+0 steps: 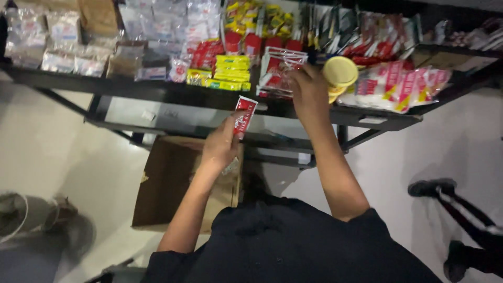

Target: Stocking oyster sauce packets from a box onto a retail shelf.

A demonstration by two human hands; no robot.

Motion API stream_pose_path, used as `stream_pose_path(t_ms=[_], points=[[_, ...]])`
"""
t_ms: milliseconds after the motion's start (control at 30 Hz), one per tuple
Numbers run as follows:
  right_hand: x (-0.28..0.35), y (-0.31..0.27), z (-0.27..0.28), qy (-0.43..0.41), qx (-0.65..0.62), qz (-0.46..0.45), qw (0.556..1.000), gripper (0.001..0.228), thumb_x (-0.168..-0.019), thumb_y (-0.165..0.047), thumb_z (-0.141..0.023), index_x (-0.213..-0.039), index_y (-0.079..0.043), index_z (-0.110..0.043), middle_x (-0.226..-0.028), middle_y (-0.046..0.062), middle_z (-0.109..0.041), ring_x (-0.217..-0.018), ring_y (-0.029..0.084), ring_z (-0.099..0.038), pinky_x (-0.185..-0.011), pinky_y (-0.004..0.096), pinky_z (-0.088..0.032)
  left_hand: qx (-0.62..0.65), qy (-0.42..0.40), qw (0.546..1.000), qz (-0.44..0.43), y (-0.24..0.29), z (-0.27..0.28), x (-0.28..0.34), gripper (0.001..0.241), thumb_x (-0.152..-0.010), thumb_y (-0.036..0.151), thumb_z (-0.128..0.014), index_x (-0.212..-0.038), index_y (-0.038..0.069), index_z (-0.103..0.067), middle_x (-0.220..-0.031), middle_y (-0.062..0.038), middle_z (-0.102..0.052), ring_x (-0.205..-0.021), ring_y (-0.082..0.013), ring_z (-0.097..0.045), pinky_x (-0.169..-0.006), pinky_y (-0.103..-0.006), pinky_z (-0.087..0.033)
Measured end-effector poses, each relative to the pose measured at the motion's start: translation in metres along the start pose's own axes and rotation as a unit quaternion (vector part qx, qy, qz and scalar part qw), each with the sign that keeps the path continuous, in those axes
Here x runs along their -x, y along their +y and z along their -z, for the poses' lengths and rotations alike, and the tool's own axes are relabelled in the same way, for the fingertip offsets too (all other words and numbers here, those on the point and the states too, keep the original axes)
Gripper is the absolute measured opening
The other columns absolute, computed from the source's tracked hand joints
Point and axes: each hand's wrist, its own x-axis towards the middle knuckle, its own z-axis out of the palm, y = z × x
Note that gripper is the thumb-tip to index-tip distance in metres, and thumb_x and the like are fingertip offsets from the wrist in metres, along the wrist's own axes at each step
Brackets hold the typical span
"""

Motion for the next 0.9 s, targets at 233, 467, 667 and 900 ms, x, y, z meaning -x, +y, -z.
stream_pose_path(t_ms=[233, 467, 667, 900], points=[[-0.029, 0.072, -0.066, -0.095, 0.147, -0.004, 0.985, 0.027, -0.085, -0.003, -0.063, -0.11, -0.007, -0.072, -0.127, 0.018, -0.066, -0.111, 0.04, -0.065, -0.088, 0.049, -0.054, -0.178, 0.018, 0.981, -0.071, -0.001, 0.006, -0.03, 0.056, -0.084, -0.003, -0.06, -0.134, 0.023, -0.06, -0.118, -0.011, -0.064, -0.111, -0.036, -0.062, -0.09, -0.0498, -0.048], [-0.03, 0.077, -0.083, -0.075, 0.166, -0.028, 0.983, 0.024, -0.096, -0.006, -0.06, -0.118, -0.004, -0.069, -0.132, 0.02, -0.064, -0.116, 0.04, -0.063, -0.095, 0.049, -0.053, -0.176, 0.018, 0.98, -0.09, -0.004, 0.006, -0.047, 0.061, -0.078, -0.005, -0.06, -0.132, 0.022, -0.06, -0.116, -0.01, -0.064, -0.112, -0.0353, -0.061, -0.091, -0.0514, -0.045], [-0.021, 0.047, -0.063, -0.017, 0.04, -0.027, 0.999, 0.042, -0.088, 0.0, -0.063, -0.13, 0.002, -0.06, -0.135, 0.032, -0.053, -0.115, 0.049, -0.054, -0.092, 0.05, -0.049, -0.148, 0.016, 0.986, -0.079, -0.012, -0.001, -0.07, 0.067, -0.077, -0.006, -0.058, -0.139, 0.019, -0.052, -0.121, -0.016, -0.064, -0.113, -0.0406, -0.06, -0.09, -0.0527, -0.046], [0.016, 0.041, -0.049, 0.112, -0.023, -0.038, 0.993, 0.031, -0.092, 0.008, -0.06, -0.12, -0.006, -0.06, -0.121, 0.019, -0.058, -0.116, 0.042, -0.059, -0.103, 0.048, -0.048, -0.129, -0.003, 0.987, -0.098, -0.027, -0.025, -0.125, 0.066, -0.081, -0.003, -0.059, -0.144, 0.013, -0.046, -0.099, -0.022, -0.07, -0.101, -0.0438, -0.067, -0.088, -0.0555, -0.05]])
